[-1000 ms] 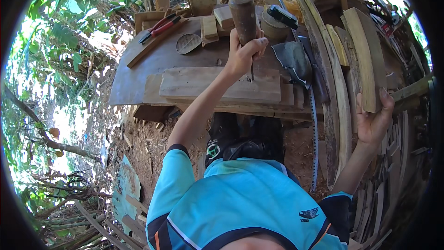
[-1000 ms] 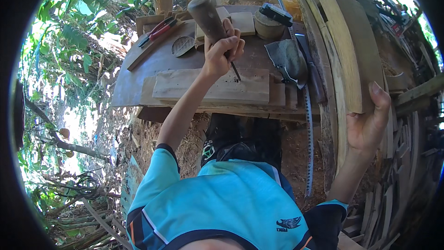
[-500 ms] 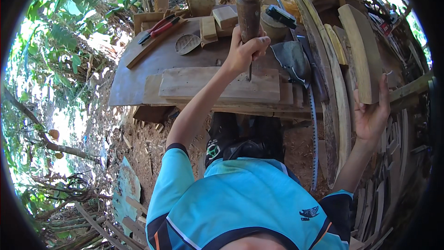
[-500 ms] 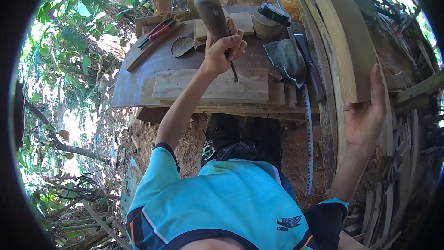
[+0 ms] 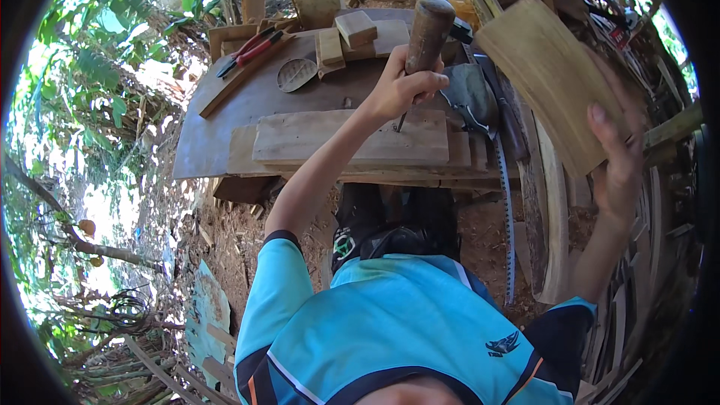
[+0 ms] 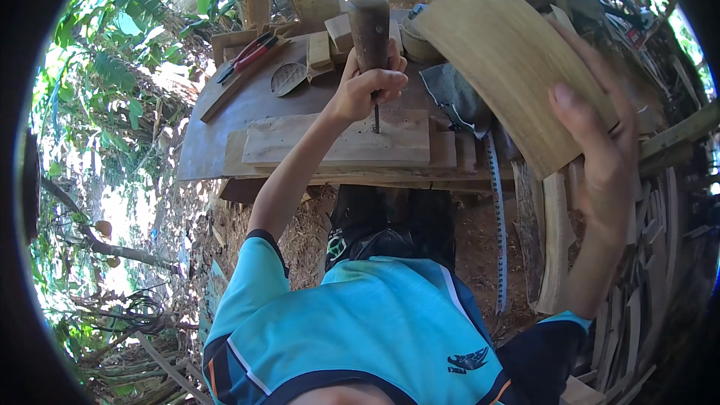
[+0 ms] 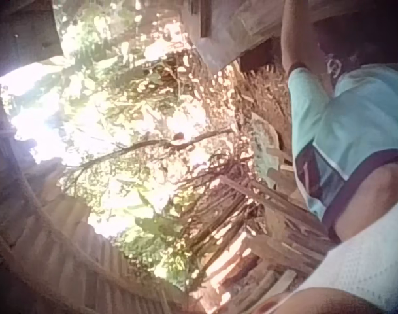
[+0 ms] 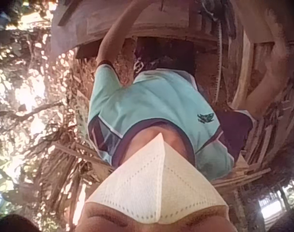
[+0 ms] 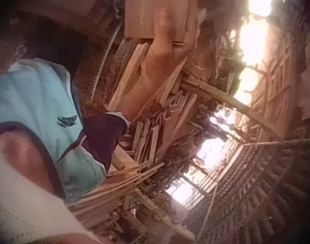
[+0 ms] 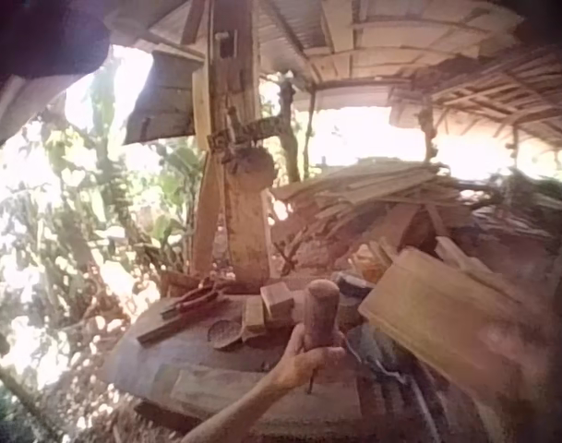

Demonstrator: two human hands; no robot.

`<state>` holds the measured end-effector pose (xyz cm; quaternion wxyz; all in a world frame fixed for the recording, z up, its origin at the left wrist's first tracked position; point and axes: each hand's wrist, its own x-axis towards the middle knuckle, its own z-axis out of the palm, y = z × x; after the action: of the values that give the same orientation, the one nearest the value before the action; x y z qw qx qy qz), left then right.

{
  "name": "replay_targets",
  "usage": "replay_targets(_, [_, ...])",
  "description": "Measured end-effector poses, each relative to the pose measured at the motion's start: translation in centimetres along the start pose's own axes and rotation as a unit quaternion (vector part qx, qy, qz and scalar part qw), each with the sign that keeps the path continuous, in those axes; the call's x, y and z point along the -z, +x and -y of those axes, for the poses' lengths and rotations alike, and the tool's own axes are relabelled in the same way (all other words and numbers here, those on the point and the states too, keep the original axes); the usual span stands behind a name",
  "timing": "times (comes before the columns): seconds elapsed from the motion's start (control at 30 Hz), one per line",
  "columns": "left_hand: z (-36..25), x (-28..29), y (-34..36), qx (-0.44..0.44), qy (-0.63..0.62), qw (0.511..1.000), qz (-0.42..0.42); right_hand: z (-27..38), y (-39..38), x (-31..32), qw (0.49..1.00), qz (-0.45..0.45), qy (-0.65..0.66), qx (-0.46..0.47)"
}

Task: The person smooths a wooden plank with a sanding block, measures it with a tape measure, and then uses a chisel and mallet to carve holes into the wood. The person finishes by sanding the plank again.

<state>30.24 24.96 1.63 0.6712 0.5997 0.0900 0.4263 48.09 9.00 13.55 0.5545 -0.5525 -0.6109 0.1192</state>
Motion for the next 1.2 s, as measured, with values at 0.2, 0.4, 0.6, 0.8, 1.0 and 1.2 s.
replay_targets(0.2, [0.2, 0.2, 0.0, 0.008, -0.015, 1.000, 0.021, 2.4, 3.3, 1.4, 0.922, 0.083, -0.281, 0.252])
replay_targets(0.4, [0.9, -0.3, -0.3, -0.010, 0.009, 0.999, 0.042, 3.1, 5.2, 0.0, 0.858, 0.149, -0.363, 0.332])
replay_targets(0.6, [0.6, -0.4, -0.6, -0.016, 0.081, 0.997, -0.010, 3.4, 6.1, -2.8, 0.831, 0.233, -0.355, 0.359])
replay_targets(0.8, [0.7, -0.5, -0.6, -0.043, 0.061, 0.997, 0.035, 3.9, 5.9, -2.8, 0.840, 0.224, -0.360, 0.339])
replay_targets(1.0, [0.8, -1.3, -2.8, -0.249, 0.181, 0.951, -0.023, 0.9, 2.9, -0.2, 0.975, 0.008, -0.132, 0.179])
replay_targets(1.2, [3.7, -0.5, -7.0, -0.417, 0.172, 0.892, -0.043, -4.2, -4.4, -6.6, 0.991, -0.104, 0.070, -0.042])
